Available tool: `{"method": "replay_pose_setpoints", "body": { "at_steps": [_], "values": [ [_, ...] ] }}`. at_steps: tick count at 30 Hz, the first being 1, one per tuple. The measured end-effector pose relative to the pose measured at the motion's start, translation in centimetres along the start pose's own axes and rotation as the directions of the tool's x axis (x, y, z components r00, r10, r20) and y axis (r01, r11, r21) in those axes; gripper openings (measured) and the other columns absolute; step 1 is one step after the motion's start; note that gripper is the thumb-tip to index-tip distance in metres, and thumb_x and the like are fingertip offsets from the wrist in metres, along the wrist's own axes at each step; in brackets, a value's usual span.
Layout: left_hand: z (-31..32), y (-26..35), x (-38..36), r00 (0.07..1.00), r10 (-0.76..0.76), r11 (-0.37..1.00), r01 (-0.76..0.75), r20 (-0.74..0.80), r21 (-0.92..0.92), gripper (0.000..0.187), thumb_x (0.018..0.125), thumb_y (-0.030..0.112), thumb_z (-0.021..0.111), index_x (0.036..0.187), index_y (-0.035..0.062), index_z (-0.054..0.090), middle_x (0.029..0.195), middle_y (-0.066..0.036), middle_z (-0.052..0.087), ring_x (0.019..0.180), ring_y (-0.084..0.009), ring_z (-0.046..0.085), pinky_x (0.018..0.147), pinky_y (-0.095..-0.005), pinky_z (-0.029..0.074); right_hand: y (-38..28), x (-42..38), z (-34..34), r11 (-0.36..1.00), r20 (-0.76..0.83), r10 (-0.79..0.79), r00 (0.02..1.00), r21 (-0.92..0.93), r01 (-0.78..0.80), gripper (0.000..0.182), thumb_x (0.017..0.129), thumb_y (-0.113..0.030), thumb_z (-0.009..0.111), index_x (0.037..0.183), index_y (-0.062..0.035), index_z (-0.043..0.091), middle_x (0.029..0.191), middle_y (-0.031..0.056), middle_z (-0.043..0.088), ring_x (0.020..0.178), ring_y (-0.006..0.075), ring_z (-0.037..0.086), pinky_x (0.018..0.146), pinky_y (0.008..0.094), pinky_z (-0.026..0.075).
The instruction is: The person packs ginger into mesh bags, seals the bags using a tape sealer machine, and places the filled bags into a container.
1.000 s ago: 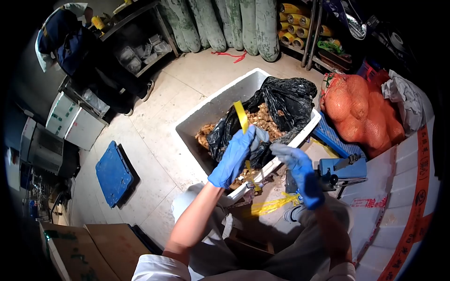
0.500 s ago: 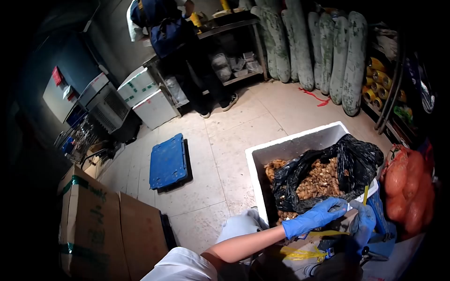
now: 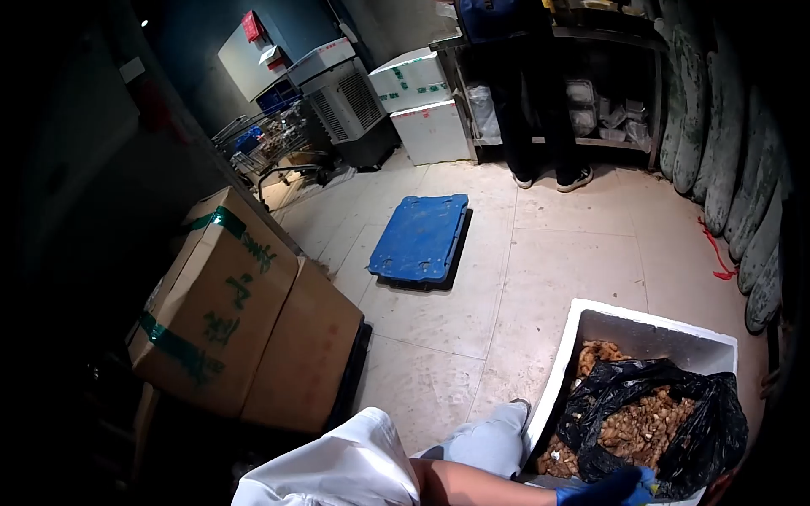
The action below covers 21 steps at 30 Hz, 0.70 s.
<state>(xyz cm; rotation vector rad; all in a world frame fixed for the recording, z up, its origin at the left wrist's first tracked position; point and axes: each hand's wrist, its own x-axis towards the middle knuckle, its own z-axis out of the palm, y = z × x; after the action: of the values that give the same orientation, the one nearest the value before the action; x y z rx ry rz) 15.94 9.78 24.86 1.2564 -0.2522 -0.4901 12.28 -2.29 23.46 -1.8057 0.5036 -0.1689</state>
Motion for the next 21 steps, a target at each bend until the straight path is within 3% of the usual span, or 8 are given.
{"method": "replay_pose_setpoints", "body": {
  "at_steps": [1, 2, 4, 8, 11, 16, 19, 21],
  "values": [
    [0.5, 0.9, -0.6, 0.997, 0.001, 1.000, 0.002, -0.074, 0.030, 0.010, 0.079, 0.011, 0.052, 0.084, 0.0030, 0.056, 0.078, -0.007, 0.057, 0.073, -0.0175, 0.054, 0.067, -0.0313, 0.045, 0.2, 0.4, 0.4, 1.000, 0.011, 0.013, 1.000, -0.014, -0.013, 0.019, 0.082, -0.012, 0.046, 0.088, 0.0027, 0.054, 0.055, 0.0003, 0.047, 0.041, 0.0056, 0.039, 0.038, 0.0177, 0.029],
    [0.7, 2.9, -0.2, 0.978, -0.205, 0.601, 0.157, 0.039, -0.784, 0.006, 0.078, 0.009, 0.053, 0.080, 0.0035, 0.055, 0.076, -0.007, 0.056, 0.069, -0.0155, 0.051, 0.062, -0.0305, 0.043, 0.4, 0.7, 0.6, 0.999, 0.016, 0.024, 1.000, -0.023, -0.023, 0.018, 0.082, -0.012, 0.046, 0.088, 0.0026, 0.054, 0.055, 0.0004, 0.047, 0.041, 0.0058, 0.039, 0.038, 0.0178, 0.030],
    [0.3, 1.6, 0.7, 0.940, 0.338, 0.940, -0.334, -0.055, 0.062, 0.004, 0.077, 0.008, 0.053, 0.079, 0.0046, 0.055, 0.075, -0.005, 0.056, 0.068, -0.0143, 0.051, 0.060, -0.0288, 0.042, 0.6, 1.4, 1.3, 0.998, 0.028, 0.044, 0.999, -0.038, -0.043, 0.018, 0.081, -0.012, 0.046, 0.088, 0.0022, 0.054, 0.056, 0.0006, 0.048, 0.042, 0.0063, 0.040, 0.039, 0.0181, 0.031],
    [0.3, -2.6, 1.0, 0.998, -0.028, 0.996, 0.032, -0.051, 0.078, 0.006, 0.076, 0.010, 0.055, 0.077, 0.0045, 0.055, 0.071, -0.005, 0.055, 0.067, -0.0146, 0.051, 0.059, -0.0300, 0.041, 1.0, 1.6, 1.9, 0.996, 0.043, 0.065, 0.997, -0.057, -0.062, 0.017, 0.081, -0.012, 0.047, 0.088, 0.0015, 0.054, 0.057, 0.0010, 0.048, 0.044, 0.0072, 0.042, 0.041, 0.0185, 0.033],
    [0.0, -3.2, 0.8, 0.988, 0.044, 0.990, -0.064, -0.148, -0.128, 0.010, 0.074, 0.012, 0.058, 0.075, 0.0028, 0.054, 0.068, -0.008, 0.054, 0.064, -0.0178, 0.050, 0.058, -0.0318, 0.040, 1.2, 1.1, 2.1, 0.996, 0.033, 0.063, 0.997, -0.058, -0.061, 0.016, 0.081, -0.012, 0.047, 0.088, 0.0009, 0.054, 0.058, 0.0013, 0.049, 0.046, 0.0079, 0.044, 0.042, 0.0189, 0.034],
    [-0.4, -1.3, 0.9, 0.883, 0.468, 0.875, -0.462, -0.016, 0.146, 0.013, 0.073, 0.012, 0.057, 0.071, 0.0008, 0.051, 0.066, -0.011, 0.053, 0.062, -0.0208, 0.050, 0.057, -0.0325, 0.040, 1.8, -0.7, 1.1, 0.997, -0.008, 0.049, 0.999, -0.051, -0.049, 0.015, 0.080, -0.011, 0.048, 0.088, 0.0000, 0.053, 0.059, 0.0018, 0.049, 0.049, 0.0091, 0.046, 0.044, 0.0195, 0.036],
    [-0.1, -1.7, -0.6, 0.993, 0.069, 0.917, -0.026, 0.095, -0.399, 0.026, 0.077, 0.017, 0.056, 0.099, 0.0033, 0.048, 0.091, -0.015, 0.053, 0.075, -0.0249, 0.049, 0.065, -0.0314, 0.040, 2.2, -2.8, -0.3, 0.998, -0.106, 0.058, 0.993, -0.010, -0.059, 0.014, 0.080, -0.011, 0.048, 0.088, -0.0006, 0.053, 0.060, 0.0021, 0.050, 0.050, 0.0098, 0.047, 0.046, 0.0198, 0.038],
    [0.8, 5.0, -1.8, 0.951, -0.303, 0.847, 0.294, 0.052, -0.442, 0.025, 0.080, 0.014, 0.054, 0.102, 0.0021, 0.048, 0.082, -0.001, 0.050, 0.076, -0.0068, 0.044, 0.063, -0.0196, 0.040, 1.5, -4.7, -0.9, 0.997, -0.191, 0.067, 0.979, 0.040, -0.061, 0.014, 0.080, -0.011, 0.048, 0.088, -0.0009, 0.053, 0.061, 0.0022, 0.050, 0.051, 0.0102, 0.048, 0.046, 0.0201, 0.039]
  ]
}}
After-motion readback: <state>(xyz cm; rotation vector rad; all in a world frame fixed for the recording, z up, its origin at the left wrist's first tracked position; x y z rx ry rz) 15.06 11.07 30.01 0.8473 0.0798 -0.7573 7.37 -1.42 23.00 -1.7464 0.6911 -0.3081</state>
